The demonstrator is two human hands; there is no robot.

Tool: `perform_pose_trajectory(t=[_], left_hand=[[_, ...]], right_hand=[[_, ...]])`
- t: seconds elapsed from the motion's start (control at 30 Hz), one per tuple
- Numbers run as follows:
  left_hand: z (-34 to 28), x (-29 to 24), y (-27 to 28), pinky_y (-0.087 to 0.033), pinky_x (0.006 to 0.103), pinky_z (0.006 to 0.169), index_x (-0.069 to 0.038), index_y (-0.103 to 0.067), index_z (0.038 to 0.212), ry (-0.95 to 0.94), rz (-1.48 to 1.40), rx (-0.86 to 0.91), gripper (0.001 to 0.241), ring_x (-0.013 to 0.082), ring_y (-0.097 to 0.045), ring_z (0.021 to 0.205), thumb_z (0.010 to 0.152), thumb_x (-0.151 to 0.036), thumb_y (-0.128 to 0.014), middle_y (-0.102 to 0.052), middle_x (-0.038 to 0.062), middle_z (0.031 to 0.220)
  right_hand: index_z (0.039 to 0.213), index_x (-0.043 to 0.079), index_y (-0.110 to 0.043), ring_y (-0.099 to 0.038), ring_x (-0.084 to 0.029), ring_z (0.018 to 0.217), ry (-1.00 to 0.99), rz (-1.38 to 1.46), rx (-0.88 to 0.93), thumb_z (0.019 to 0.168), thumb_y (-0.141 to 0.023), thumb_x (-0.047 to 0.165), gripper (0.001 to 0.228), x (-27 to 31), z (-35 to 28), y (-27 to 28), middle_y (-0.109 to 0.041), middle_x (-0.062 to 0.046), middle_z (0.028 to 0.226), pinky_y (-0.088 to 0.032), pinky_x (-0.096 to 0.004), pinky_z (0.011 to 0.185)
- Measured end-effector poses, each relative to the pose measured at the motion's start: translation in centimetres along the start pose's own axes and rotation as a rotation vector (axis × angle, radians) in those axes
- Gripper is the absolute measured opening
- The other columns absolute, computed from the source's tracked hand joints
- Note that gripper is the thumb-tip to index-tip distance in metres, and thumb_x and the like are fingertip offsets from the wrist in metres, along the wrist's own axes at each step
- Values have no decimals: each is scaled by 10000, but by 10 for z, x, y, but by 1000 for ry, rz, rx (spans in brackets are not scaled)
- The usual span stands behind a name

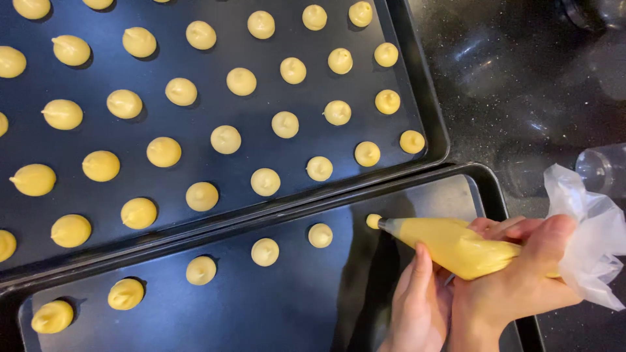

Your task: Filling a piping bag with batter and piping small dollops onto baking sheets

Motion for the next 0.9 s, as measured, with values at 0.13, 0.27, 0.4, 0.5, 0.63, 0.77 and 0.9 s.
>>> perform_pose_trajectory(t=[0.13, 0.27, 0.4, 0.5, 0.63, 0.77, 0.9], left_hand=[[-1, 4, 1, -494, 344, 1084, 72, -539, 1401, -1, 17, -23, 640, 295, -622, 1252, 952, -384, -533, -629, 242, 1384], [-6, 2, -7, -480, 354, 1113, 61, -515, 1432, 15, -2, 11, 640, 310, -601, 1293, 963, -375, -531, -592, 260, 1440], [-5, 1, -6, -476, 344, 1110, 56, -521, 1428, 15, 34, 16, 654, 299, -602, 1286, 951, -391, -540, -601, 240, 1431], [-4, 1, -7, -462, 353, 1140, 63, -515, 1417, -5, 24, 47, 673, 299, -587, 1309, 942, -412, -548, -590, 250, 1431], [-5, -4, -12, -445, 370, 1163, 38, -495, 1425, -99, 124, 89, 611, 285, -573, 1323, 978, -376, -544, -580, 225, 1438], [-4, -8, -25, -395, 340, 1200, 1, -416, 1482, -148, 271, 221, 624, 235, -511, 1376, 1016, -401, -520, -519, 180, 1483], [7, 6, -15, -430, 362, 1189, 2, -497, 1432, -102, 128, 110, 589, 262, -565, 1336, 981, -372, -555, -578, 207, 1445]], right_hand=[[730, 111, -417, -447, -174, 532, 15, -3, 29, 1066, -637, 353, 469, -3, 6, 6, -421, -52, 648, -520, -347, 567], [729, 112, -406, -428, -156, 516, 31, 12, 58, 1065, -656, 388, 502, -2, 8, 8, -409, -64, 625, -497, -337, 547], [722, 121, -413, -418, -143, 514, -9, 40, 71, 1054, -663, 413, 508, -4, 10, 9, -394, -49, 611, -480, -330, 565], [742, 122, -442, -454, -163, 517, -25, 32, 65, 1045, -644, 414, 466, -1, 8, 2, -429, -62, 602, -531, -332, 602], [715, 154, -464, -421, -143, 514, -267, 91, -94, 831, -681, 528, 448, 12, 8, -12, -370, 0, 570, -494, -323, 589], [773, 182, -468, -400, -97, 574, -363, 89, -134, 686, -697, 616, 499, 15, 17, -13, -352, 38, 619, -489, -284, 656], [761, 168, -497, -486, -85, 579, -308, 78, -182, 788, -703, 540, 425, 2, 20, -8, -462, 38, 663, -524, -332, 622]])
Point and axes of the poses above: each hand's wrist, its own z-axis towards the middle knuckle, its own y-axis out of the back of the hand, x = y × z, the point moved 2 cm from there along z, towards the middle knuckle
